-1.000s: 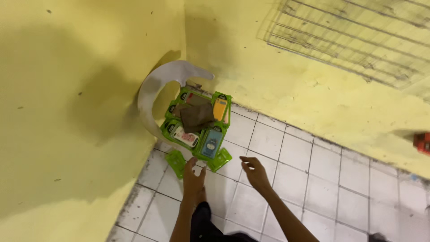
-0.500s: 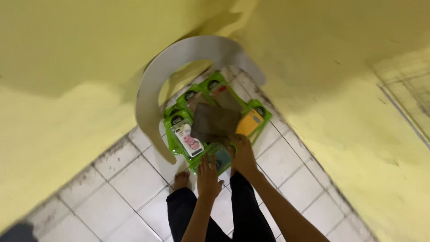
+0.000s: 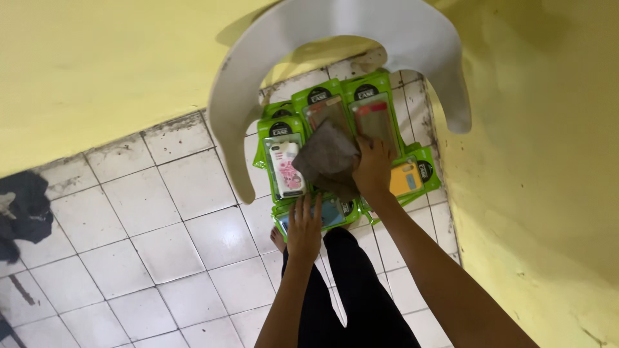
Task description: The person repeatedly picks up packaged phone cases from a wall grid, wipes them with a cloth, and returns them to the display. The person handles multiple cases one at a time, moving between the wall rack and a white plastic chair used as a temporary surface.
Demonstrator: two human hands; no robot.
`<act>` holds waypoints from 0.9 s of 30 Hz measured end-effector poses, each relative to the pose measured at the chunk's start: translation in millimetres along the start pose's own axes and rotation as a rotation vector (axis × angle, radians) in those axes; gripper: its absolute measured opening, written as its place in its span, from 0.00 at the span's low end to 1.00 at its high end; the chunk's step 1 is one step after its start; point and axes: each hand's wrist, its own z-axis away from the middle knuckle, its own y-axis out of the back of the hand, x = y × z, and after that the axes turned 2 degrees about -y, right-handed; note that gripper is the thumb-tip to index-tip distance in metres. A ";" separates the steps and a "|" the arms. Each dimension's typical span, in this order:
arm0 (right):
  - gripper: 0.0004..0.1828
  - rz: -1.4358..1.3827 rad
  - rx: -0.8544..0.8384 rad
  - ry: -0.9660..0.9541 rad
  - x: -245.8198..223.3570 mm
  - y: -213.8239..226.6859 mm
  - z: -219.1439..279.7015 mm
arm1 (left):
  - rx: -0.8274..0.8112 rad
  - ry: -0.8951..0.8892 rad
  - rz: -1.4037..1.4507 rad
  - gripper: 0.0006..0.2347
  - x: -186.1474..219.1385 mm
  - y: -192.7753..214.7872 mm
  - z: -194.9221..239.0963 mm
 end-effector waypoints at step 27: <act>0.39 -0.416 0.176 0.702 -256.7 284.5 167.0 | -0.095 -0.259 2.613 0.30 -6.5 225.5 153.0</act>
